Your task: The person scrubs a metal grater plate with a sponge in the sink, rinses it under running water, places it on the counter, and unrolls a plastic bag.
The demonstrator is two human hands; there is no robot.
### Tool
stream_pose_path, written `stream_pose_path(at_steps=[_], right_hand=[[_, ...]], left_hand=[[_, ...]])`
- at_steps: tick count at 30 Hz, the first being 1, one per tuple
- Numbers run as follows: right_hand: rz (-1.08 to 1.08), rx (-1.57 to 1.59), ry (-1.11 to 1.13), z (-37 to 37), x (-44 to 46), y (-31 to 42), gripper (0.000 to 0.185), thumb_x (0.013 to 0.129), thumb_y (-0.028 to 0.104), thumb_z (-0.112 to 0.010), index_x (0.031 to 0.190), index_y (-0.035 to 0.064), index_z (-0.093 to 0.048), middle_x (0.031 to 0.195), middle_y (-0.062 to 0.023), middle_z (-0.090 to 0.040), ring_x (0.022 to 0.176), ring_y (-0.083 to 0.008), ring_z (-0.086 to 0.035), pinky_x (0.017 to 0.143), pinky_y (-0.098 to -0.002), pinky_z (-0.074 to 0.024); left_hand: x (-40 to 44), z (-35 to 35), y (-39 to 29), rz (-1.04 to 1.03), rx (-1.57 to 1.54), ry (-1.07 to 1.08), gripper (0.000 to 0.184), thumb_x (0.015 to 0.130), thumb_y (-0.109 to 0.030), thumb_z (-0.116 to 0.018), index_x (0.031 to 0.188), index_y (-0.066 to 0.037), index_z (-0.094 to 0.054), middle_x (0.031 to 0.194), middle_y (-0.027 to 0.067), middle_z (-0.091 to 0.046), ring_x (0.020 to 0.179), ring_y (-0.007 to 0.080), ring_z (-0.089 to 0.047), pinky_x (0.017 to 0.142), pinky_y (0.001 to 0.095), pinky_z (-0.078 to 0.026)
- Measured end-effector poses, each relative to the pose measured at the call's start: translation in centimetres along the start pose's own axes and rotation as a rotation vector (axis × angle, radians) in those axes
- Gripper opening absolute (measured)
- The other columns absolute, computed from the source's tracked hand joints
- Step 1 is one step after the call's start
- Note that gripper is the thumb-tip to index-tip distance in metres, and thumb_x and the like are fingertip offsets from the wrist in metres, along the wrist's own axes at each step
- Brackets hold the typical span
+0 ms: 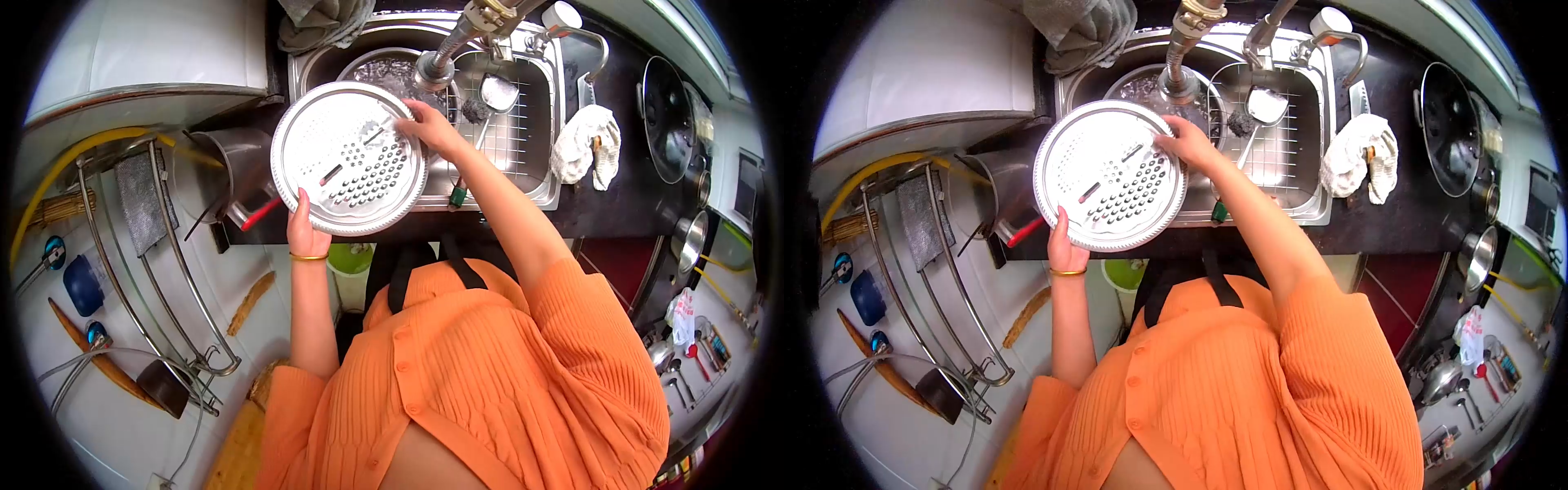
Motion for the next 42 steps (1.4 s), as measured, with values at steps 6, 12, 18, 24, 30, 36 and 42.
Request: stream_pose_path(at_steps=[6, 12, 18, 24, 30, 36, 42], right_hand=[[0.054, -0.122, -0.220, 2.0, -1.4, -2.6, 0.036, 0.089, 0.023, -0.059, 0.114, -0.0027, -0.055, 0.098, -0.0079, -0.064, 0.090, -0.0137, -0.058, 0.081, -0.0278, -0.0454], [0.153, -0.213, -0.389, 3.4, -1.9, -2.2, 0.042, 0.087, 0.034, -0.060, 0.108, -0.0027, -0.057, 0.100, -0.0201, -0.064, 0.091, -0.0288, -0.062, 0.081, -0.0357, -0.0457], [0.010, -0.489, -0.145, 4.9, 0.7, -2.7, 0.037, 0.089, 0.032, -0.058, 0.104, -0.0013, -0.061, 0.092, -0.0121, -0.066, 0.082, -0.0173, -0.060, 0.077, -0.0315, -0.0461], [-0.160, -0.609, 0.209, 3.5, 2.1, 2.0, 0.051, 0.084, 0.045, -0.060, 0.107, -0.0003, -0.063, 0.107, -0.0192, -0.063, 0.099, -0.0282, -0.059, 0.088, -0.0356, -0.0433], [-0.017, -0.663, -0.281, 6.9, -0.2, 6.3, 0.037, 0.083, 0.040, -0.055, 0.103, 0.0109, -0.066, 0.096, -0.0161, -0.066, 0.091, -0.0308, -0.062, 0.084, -0.0384, -0.0464], [0.618, -0.848, -0.954, 9.1, -8.1, 14.2, 0.042, 0.084, 0.022, -0.057, 0.124, 0.0078, -0.050, 0.115, -0.0144, -0.056, 0.108, -0.0287, -0.050, 0.092, -0.0381, -0.0392], [0.485, -0.797, -0.732, 11.5, -2.8, 13.1, 0.043, 0.085, 0.034, -0.056, 0.117, 0.0053, -0.055, 0.105, -0.0156, -0.060, 0.102, -0.0301, -0.055, 0.088, -0.0397, -0.0430]], left_hand=[[-0.1, -1.7, 1.1, 0.050, -0.023, 0.033, 0.047, 0.098, -0.019, -0.042, 0.139, 0.000, -0.028, 0.139, 0.0157, -0.038, 0.126, 0.0285, -0.041, 0.104, 0.0435, -0.036], [-0.4, -3.2, -0.3, -0.050, -0.039, 0.057, 0.050, 0.099, -0.029, -0.037, 0.139, -0.001, -0.029, 0.138, 0.0149, -0.040, 0.125, 0.0258, -0.041, 0.105, 0.0385, -0.033], [-3.5, -5.4, -4.9, -0.879, 1.367, 0.246, 0.049, 0.096, -0.037, -0.041, 0.131, -0.004, -0.046, 0.136, 0.0164, -0.042, 0.128, 0.0313, -0.038, 0.107, 0.0424, -0.026], [-4.8, -8.5, -3.4, -0.856, 1.855, 0.832, 0.033, 0.075, -0.015, -0.069, 0.107, -0.010, -0.061, 0.109, 0.0047, -0.061, 0.111, 0.0279, -0.055, 0.098, 0.0497, -0.035], [-2.5, -6.0, -4.4, -0.666, 1.386, 0.398, 0.020, 0.081, -0.009, -0.063, 0.100, -0.005, -0.063, 0.096, 0.0108, -0.066, 0.091, 0.0275, -0.063, 0.081, 0.0350, -0.049], [1.0, -3.6, -3.3, -0.590, 1.315, 0.053, 0.028, 0.095, -0.024, -0.052, 0.103, 0.002, -0.058, 0.086, 0.0102, -0.062, 0.077, 0.0177, -0.056, 0.074, 0.0258, -0.044], [5.3, -3.2, -0.2, -0.324, 0.506, -0.054, 0.032, 0.099, -0.026, -0.044, 0.105, 0.003, -0.057, 0.101, 0.0040, -0.060, 0.089, 0.0104, -0.053, 0.081, 0.0261, -0.043]])
Point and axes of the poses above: each hand's wrist, its own x-axis towards the middle knuckle, its own z-axis out of the back of the hand, y = z × x, the point moved 5 cm from there along x, towards the middle knuckle
